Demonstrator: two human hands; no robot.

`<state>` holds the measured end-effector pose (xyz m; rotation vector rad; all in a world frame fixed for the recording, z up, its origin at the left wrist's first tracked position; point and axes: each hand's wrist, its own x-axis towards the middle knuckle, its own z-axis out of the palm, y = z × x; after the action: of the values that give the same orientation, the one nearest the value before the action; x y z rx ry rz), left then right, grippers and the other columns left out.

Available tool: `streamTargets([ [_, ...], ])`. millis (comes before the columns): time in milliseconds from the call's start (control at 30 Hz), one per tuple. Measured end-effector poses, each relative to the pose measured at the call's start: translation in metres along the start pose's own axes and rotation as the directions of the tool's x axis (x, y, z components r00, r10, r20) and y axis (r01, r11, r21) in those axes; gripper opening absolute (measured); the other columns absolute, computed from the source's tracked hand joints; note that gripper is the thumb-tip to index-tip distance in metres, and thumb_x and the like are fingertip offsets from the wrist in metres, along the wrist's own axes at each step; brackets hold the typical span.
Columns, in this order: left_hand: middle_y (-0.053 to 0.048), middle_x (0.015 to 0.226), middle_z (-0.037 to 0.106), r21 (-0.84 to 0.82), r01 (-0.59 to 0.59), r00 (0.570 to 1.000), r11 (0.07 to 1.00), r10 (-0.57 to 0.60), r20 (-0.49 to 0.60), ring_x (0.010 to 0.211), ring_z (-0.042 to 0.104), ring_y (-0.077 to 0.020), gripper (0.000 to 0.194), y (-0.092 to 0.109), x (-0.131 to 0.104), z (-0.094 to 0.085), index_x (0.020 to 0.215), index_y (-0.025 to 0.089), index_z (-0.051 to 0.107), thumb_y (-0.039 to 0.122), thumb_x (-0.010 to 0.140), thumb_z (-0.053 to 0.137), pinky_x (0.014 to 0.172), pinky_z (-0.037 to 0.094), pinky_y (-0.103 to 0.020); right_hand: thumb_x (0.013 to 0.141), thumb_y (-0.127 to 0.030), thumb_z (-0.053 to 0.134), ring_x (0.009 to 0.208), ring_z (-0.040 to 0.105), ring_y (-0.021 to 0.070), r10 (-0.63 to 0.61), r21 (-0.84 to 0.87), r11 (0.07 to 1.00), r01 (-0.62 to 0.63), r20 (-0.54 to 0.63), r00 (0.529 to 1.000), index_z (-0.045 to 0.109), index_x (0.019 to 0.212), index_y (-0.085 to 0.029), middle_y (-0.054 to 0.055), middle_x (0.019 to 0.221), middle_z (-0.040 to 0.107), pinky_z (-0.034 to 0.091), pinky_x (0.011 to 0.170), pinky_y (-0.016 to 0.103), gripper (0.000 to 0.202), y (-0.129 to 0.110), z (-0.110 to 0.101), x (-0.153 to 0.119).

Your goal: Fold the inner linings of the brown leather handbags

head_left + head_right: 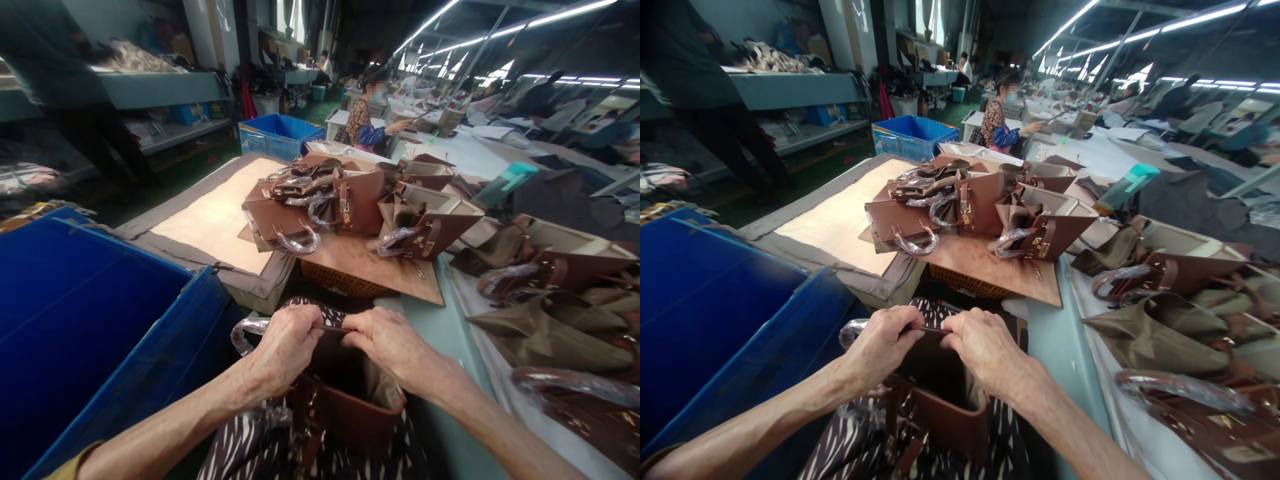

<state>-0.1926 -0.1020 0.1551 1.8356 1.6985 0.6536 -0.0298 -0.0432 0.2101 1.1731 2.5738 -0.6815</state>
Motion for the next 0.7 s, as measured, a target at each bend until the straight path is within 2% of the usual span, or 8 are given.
streamTargets([
  [133, 0.001, 0.065, 0.055, -0.008, -0.016, 1.0, 1.0, 0.016, -0.022, 0.063, 0.05, -0.0112, 0.014, 0.0, -0.002, 0.002, 0.065, 0.017, 0.049, 0.008, 0.074, 0.044, 0.059, 0.032, -0.021, 0.083, -0.021, 0.046, 0.08, 0.061, 0.0178, -0.009, 0.006, 1.0, 0.009, -0.027, 1.0, 0.065, 0.086, -0.025, 0.002, 0.082, 0.069, 0.034, 0.065, 0.025, 0.019, -0.011, 0.005, 0.006],
  [267, 0.002, 0.062, 0.053, -0.021, 0.014, 0.999, 1.0, -0.015, -0.044, 0.059, 0.048, -0.0101, 0.017, 0.001, -0.004, 0.004, 0.063, 0.017, 0.046, 0.006, 0.074, 0.041, 0.056, 0.031, -0.021, 0.085, -0.02, 0.041, 0.076, 0.062, 0.0194, 0.016, -0.046, 0.999, -0.02, -0.08, 0.997, 0.064, 0.082, -0.022, 0.005, 0.079, 0.069, 0.032, 0.06, 0.026, 0.023, -0.018, 0.015, 0.01],
  [400, 0.004, 0.062, 0.052, -0.063, 0.012, 0.999, 0.998, -0.015, -0.045, 0.058, 0.048, -0.0101, 0.014, 0.002, -0.003, -0.001, 0.067, 0.018, 0.046, 0.006, 0.073, 0.043, 0.056, 0.033, -0.021, 0.085, -0.018, 0.04, 0.074, 0.062, 0.0159, -0.026, 0.074, 0.997, 0.033, -0.09, 0.996, 0.064, 0.079, -0.023, 0.002, 0.077, 0.069, 0.034, 0.062, 0.024, 0.026, -0.014, 0.016, 0.01],
  [467, 0.002, 0.075, 0.056, -0.103, -0.03, 0.998, 0.994, 0.023, -0.065, 0.066, 0.052, -0.011, 0.016, 0.0, -0.003, -0.009, 0.077, 0.019, 0.048, 0.005, 0.07, 0.045, 0.061, 0.037, -0.021, 0.084, -0.019, 0.041, 0.073, 0.061, 0.0153, -0.023, 0.117, 0.993, 0.031, -0.071, 0.997, 0.064, 0.077, -0.022, 0.002, 0.075, 0.069, 0.033, 0.061, 0.023, 0.025, -0.011, 0.014, 0.01],
  [533, -0.001, 0.098, 0.056, -0.124, -0.06, 0.996, 0.991, 0.05, -0.078, 0.08, 0.054, -0.0125, 0.028, -0.005, -0.004, -0.019, 0.089, 0.02, 0.05, 0.004, 0.067, 0.047, 0.069, 0.04, -0.023, 0.084, -0.022, 0.043, 0.071, 0.06, 0.015, -0.003, 0.132, 0.991, 0.012, -0.067, 0.998, 0.063, 0.074, -0.023, 0.0, 0.071, 0.067, 0.032, 0.059, 0.023, 0.023, -0.008, 0.013, 0.009],
  [600, -0.002, 0.11, 0.054, -0.098, -0.038, 0.999, 0.994, 0.035, -0.032, 0.091, 0.053, -0.0152, 0.038, -0.012, -0.007, -0.03, 0.099, 0.021, 0.052, 0.005, 0.065, 0.05, 0.077, 0.041, -0.025, 0.083, -0.024, 0.045, 0.068, 0.057, 0.0141, 0.003, 0.132, 0.991, 0.006, -0.075, 0.997, 0.061, 0.068, -0.023, -0.002, 0.065, 0.064, 0.03, 0.057, 0.023, 0.022, -0.006, 0.013, 0.009],
  [700, -0.001, 0.095, 0.06, -0.043, 0.062, 0.994, 0.997, -0.058, 0.094, 0.088, 0.054, -0.0179, 0.037, -0.021, -0.01, -0.041, 0.1, 0.022, 0.058, 0.011, 0.065, 0.055, 0.076, 0.041, -0.028, 0.084, -0.025, 0.045, 0.062, 0.053, 0.0121, -0.009, 0.119, 0.993, 0.02, -0.091, 0.996, 0.057, 0.061, -0.022, -0.003, 0.058, 0.059, 0.027, 0.055, 0.023, 0.026, -0.005, 0.015, 0.01],
])
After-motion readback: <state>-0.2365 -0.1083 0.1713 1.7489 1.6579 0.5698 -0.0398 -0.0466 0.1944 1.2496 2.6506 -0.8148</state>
